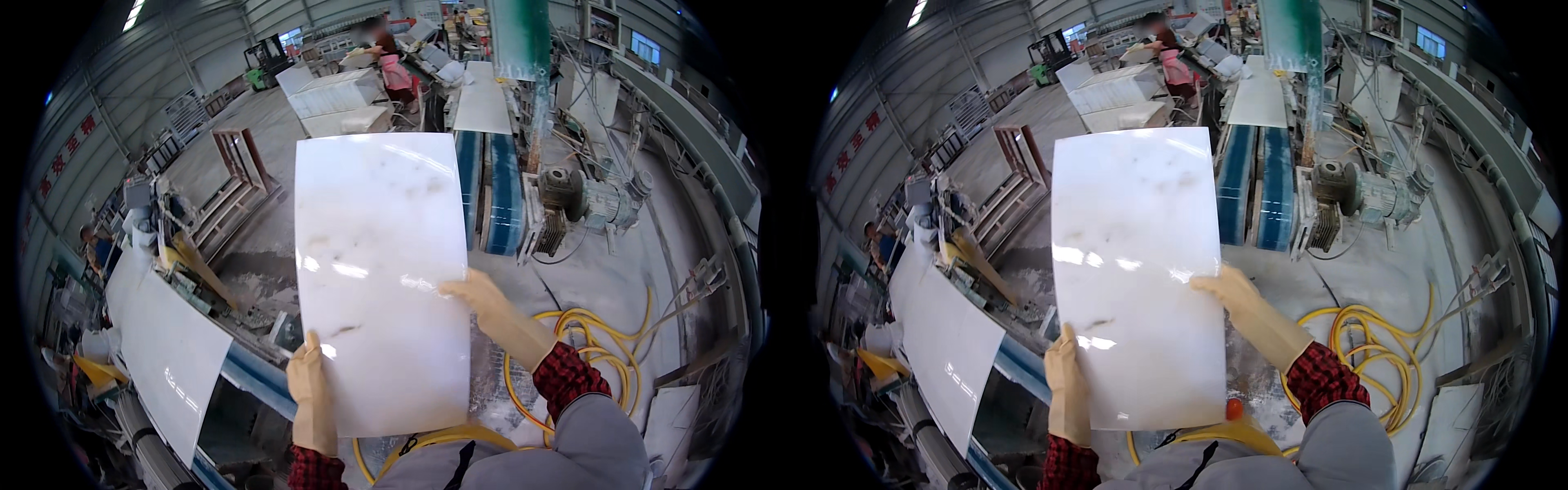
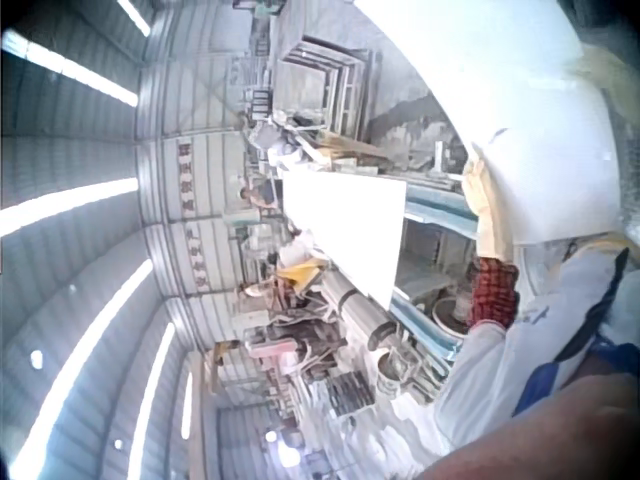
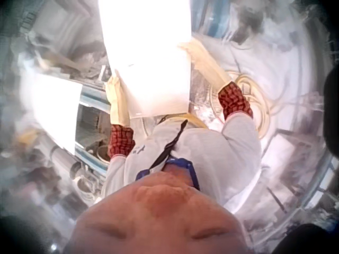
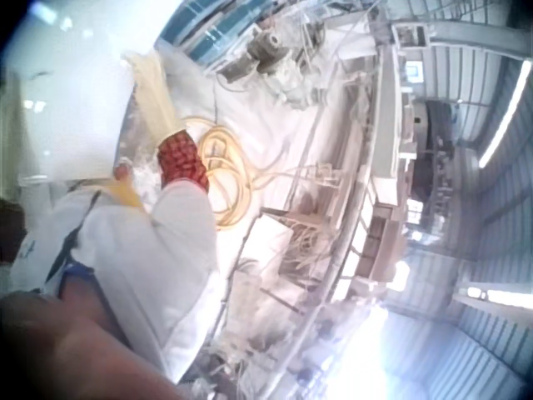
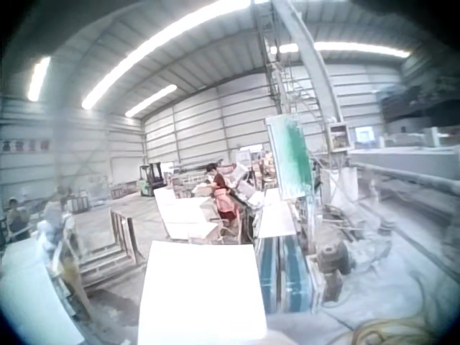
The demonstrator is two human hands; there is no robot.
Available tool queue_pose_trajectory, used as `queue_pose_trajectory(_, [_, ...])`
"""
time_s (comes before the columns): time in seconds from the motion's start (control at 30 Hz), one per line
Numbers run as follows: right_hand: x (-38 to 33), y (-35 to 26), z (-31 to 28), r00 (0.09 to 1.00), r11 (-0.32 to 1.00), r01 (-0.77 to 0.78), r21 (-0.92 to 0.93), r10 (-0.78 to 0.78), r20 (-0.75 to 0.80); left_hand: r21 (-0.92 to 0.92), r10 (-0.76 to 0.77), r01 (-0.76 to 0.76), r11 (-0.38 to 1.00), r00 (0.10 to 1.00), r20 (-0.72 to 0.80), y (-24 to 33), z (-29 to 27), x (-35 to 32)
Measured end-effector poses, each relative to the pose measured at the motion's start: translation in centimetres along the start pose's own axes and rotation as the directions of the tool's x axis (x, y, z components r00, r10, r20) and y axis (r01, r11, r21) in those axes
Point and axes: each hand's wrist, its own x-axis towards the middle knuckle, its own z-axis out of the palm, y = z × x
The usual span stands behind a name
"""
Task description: The person feeds large white rectangular slabs into a conveyor-based processing machine in a factory setting. They guide the slabs through rollers and a cutting mechanism, then remove the processed pieces and stack them. The person also interacts with a control panel to adjust machine settings during the workflow.
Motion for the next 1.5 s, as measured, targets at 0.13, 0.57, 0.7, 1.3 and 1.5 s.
queue_pose_trajectory(0.13, [0.8,0.2,-6.7,0.906,0.898,0.394,-0.195,-0.415,-0.081,0.012,-0.033,0.031,0.999,0.98,0.198,1.7,8.6,1.3])
queue_pose_trajectory(0.57, [13.1,14.4,-28.7,0.894,0.939,0.143,-0.313,-0.258,-0.366,0.132,-0.069,-0.01,0.991,0.813,0.578,4.6,32.9,11.9])
queue_pose_trajectory(0.7, [18.7,11.4,-30.9,0.894,0.457,0.041,-0.889,-0.415,-0.172,0.219,-0.204,0.085,0.972,0.767,0.609,3.7,39.4,19.8])
queue_pose_trajectory(1.3, [14.8,9.0,-27.3,0.714,0.837,-0.547,0.029,0.484,-0.506,0.302,-0.434,0.468,0.831,0.204,0.877,6.6,41.3,28.5])
queue_pose_trajectory(1.5, [21.9,8.4,-30.0,0.62,0.91,-0.365,0.195,0.394,-0.678,0.052,-0.316,0.548,0.835,0.401,0.86,8.1,47.7,29.4])
